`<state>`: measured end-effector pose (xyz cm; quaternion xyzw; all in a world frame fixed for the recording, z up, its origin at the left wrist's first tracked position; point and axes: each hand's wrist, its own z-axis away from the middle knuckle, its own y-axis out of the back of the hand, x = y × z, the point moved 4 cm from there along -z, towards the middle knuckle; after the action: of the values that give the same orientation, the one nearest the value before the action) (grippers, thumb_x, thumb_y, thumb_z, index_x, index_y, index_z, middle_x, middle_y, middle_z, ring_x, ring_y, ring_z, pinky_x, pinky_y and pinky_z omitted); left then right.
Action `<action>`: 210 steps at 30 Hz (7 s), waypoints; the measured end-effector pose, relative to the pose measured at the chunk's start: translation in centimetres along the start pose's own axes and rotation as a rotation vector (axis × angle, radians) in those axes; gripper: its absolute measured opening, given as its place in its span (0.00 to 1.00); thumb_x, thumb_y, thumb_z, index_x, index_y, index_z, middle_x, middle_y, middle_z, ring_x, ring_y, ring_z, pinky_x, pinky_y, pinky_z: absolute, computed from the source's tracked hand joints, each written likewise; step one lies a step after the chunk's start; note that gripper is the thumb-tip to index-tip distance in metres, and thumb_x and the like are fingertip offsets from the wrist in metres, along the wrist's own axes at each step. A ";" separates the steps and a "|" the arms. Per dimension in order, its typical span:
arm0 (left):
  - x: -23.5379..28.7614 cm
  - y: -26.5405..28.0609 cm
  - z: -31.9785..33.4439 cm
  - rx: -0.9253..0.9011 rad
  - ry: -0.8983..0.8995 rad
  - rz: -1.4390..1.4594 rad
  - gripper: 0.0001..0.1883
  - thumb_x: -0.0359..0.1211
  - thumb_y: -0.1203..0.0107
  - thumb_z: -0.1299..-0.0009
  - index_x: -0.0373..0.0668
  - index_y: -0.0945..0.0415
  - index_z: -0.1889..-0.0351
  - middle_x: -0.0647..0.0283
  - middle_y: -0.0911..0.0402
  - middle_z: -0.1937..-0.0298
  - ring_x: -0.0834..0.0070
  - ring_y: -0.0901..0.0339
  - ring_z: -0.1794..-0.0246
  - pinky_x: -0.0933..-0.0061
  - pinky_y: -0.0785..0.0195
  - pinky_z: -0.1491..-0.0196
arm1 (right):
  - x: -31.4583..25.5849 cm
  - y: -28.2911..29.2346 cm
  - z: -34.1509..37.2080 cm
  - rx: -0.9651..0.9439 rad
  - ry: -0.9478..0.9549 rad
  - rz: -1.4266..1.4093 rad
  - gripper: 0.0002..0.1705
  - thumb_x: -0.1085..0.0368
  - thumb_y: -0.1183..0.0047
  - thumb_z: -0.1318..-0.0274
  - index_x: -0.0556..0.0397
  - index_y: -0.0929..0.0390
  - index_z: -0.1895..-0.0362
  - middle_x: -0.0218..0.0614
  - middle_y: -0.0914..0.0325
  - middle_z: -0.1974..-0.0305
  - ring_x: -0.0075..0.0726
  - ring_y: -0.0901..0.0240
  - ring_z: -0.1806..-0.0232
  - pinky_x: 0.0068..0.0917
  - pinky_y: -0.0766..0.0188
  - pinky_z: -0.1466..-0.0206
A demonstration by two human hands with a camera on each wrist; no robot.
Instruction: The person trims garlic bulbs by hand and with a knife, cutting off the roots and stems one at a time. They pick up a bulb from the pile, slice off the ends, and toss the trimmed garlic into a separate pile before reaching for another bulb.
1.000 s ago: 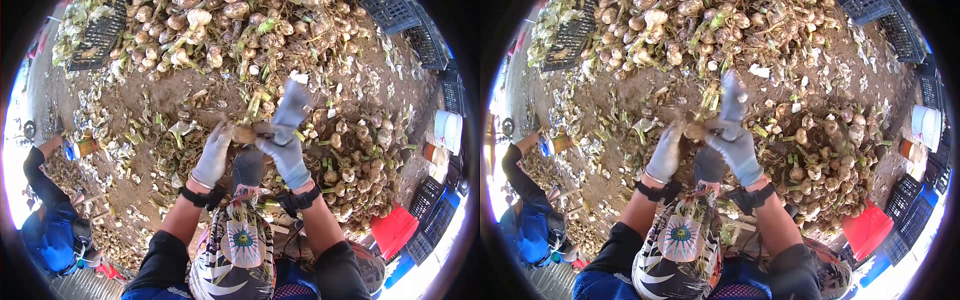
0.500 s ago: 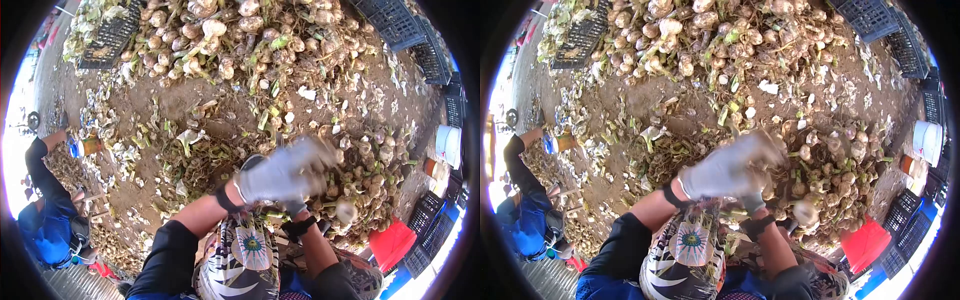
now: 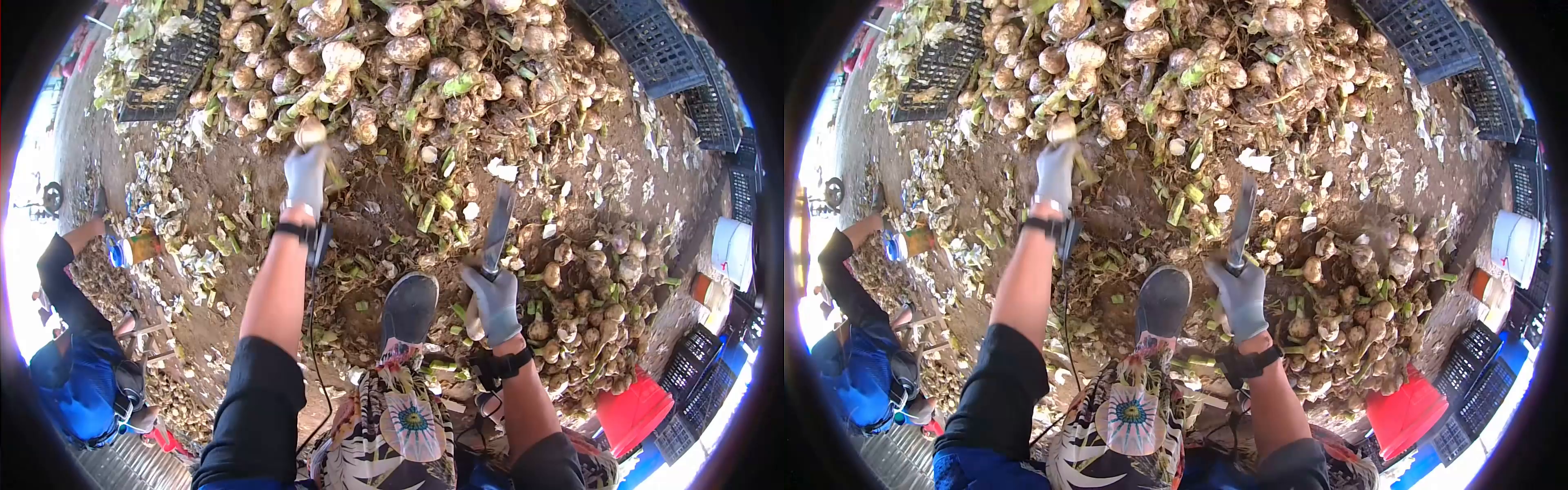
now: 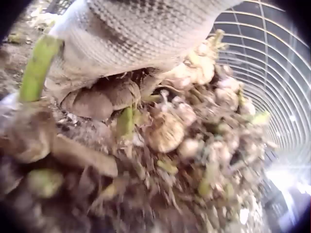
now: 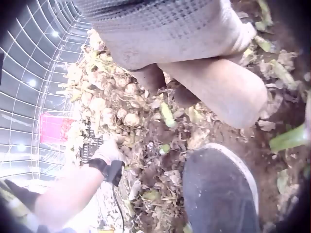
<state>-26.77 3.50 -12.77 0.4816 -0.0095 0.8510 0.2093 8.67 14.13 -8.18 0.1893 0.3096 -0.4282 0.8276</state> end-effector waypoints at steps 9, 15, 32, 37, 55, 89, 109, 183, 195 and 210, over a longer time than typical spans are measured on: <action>-1.3 -4.1 18.0 -0.579 -0.199 -0.034 0.23 0.20 0.50 0.36 0.35 0.28 0.41 0.63 0.20 0.50 0.80 0.24 0.50 0.76 0.29 0.46 | -5.2 -5.9 0.6 -0.271 0.160 -0.380 0.18 0.69 0.33 0.46 0.61 0.18 0.51 0.30 0.17 0.61 0.17 0.26 0.68 0.18 0.29 0.65; -4.4 -2.3 18.7 -0.594 -0.342 -0.119 0.28 0.20 0.49 0.32 0.34 0.37 0.32 0.59 0.21 0.46 0.74 0.24 0.47 0.73 0.29 0.43 | -6.5 -4.7 4.1 -0.043 0.777 1.012 0.13 0.63 0.36 0.52 0.48 0.21 0.60 0.33 0.20 0.69 0.39 0.19 0.70 0.33 0.26 0.65; -2.2 -2.7 20.5 -0.893 0.128 0.306 0.30 0.19 0.45 0.35 0.33 0.34 0.32 0.59 0.19 0.44 0.73 0.21 0.45 0.70 0.26 0.42 | -3.0 0.5 -0.1 -0.075 0.062 1.154 0.17 0.52 0.44 0.38 0.42 0.19 0.48 0.41 0.14 0.66 0.41 0.16 0.67 0.37 0.21 0.63; -1.6 -5.8 20.7 -1.019 -0.583 -0.561 0.25 0.18 0.48 0.39 0.34 0.28 0.40 0.55 0.23 0.40 0.63 0.23 0.41 0.65 0.31 0.38 | -1.6 -0.8 2.1 -0.160 0.015 -0.422 0.17 0.68 0.38 0.40 0.58 0.18 0.46 0.33 0.15 0.62 0.26 0.20 0.64 0.25 0.24 0.57; 4.1 -11.5 30.2 -1.103 -0.886 -0.099 0.22 0.30 0.38 0.40 0.46 0.25 0.46 0.59 0.24 0.43 0.62 0.21 0.49 0.69 0.21 0.54 | 7.4 3.5 2.5 0.042 -0.058 0.422 0.16 0.58 0.32 0.49 0.54 0.17 0.60 0.36 0.17 0.74 0.29 0.23 0.81 0.28 0.28 0.77; -1.9 -3.5 18.8 -0.861 -0.044 -0.059 0.41 0.25 0.32 0.42 0.34 0.41 0.31 0.61 0.25 0.42 0.78 0.28 0.43 0.74 0.30 0.42 | -5.7 -2.7 3.3 -0.043 0.543 0.580 0.15 0.62 0.33 0.50 0.46 0.17 0.56 0.34 0.17 0.63 0.35 0.18 0.64 0.29 0.23 0.60; 1.5 -3.7 23.2 -0.996 0.158 0.118 0.40 0.29 0.29 0.42 0.37 0.37 0.32 0.68 0.22 0.54 0.83 0.24 0.56 0.79 0.28 0.57 | -3.0 1.4 0.4 0.108 0.252 1.082 0.17 0.54 0.41 0.43 0.38 0.19 0.50 0.40 0.15 0.65 0.48 0.17 0.63 0.41 0.22 0.57; 0.0 -8.6 12.9 -0.252 -0.517 -0.273 0.08 0.23 0.45 0.33 0.37 0.25 0.57 0.58 0.16 0.64 0.66 0.17 0.68 0.68 0.22 0.63 | 0.3 7.1 -2.3 0.121 0.054 -0.484 0.16 0.72 0.33 0.48 0.62 0.18 0.54 0.31 0.17 0.62 0.24 0.23 0.64 0.23 0.29 0.60; -0.2 -4.8 21.0 -0.267 -0.193 -0.488 0.22 0.25 0.36 0.40 0.38 0.23 0.46 0.59 0.20 0.51 0.73 0.22 0.60 0.73 0.28 0.55 | -2.9 1.6 0.2 -0.010 0.163 -0.484 0.15 0.71 0.38 0.41 0.60 0.19 0.50 0.33 0.16 0.63 0.23 0.21 0.68 0.22 0.25 0.63; -5.6 -6.0 21.1 -0.797 -0.076 0.244 0.29 0.25 0.40 0.31 0.41 0.37 0.33 0.64 0.21 0.49 0.78 0.23 0.49 0.76 0.26 0.46 | -6.0 0.1 5.0 0.027 0.760 1.102 0.16 0.63 0.41 0.54 0.45 0.22 0.57 0.36 0.23 0.66 0.49 0.20 0.66 0.42 0.24 0.63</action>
<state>-4.84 2.41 -7.17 0.3893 -0.4026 0.7809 0.2766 7.88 14.85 -0.50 0.4679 0.4321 0.1496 0.7563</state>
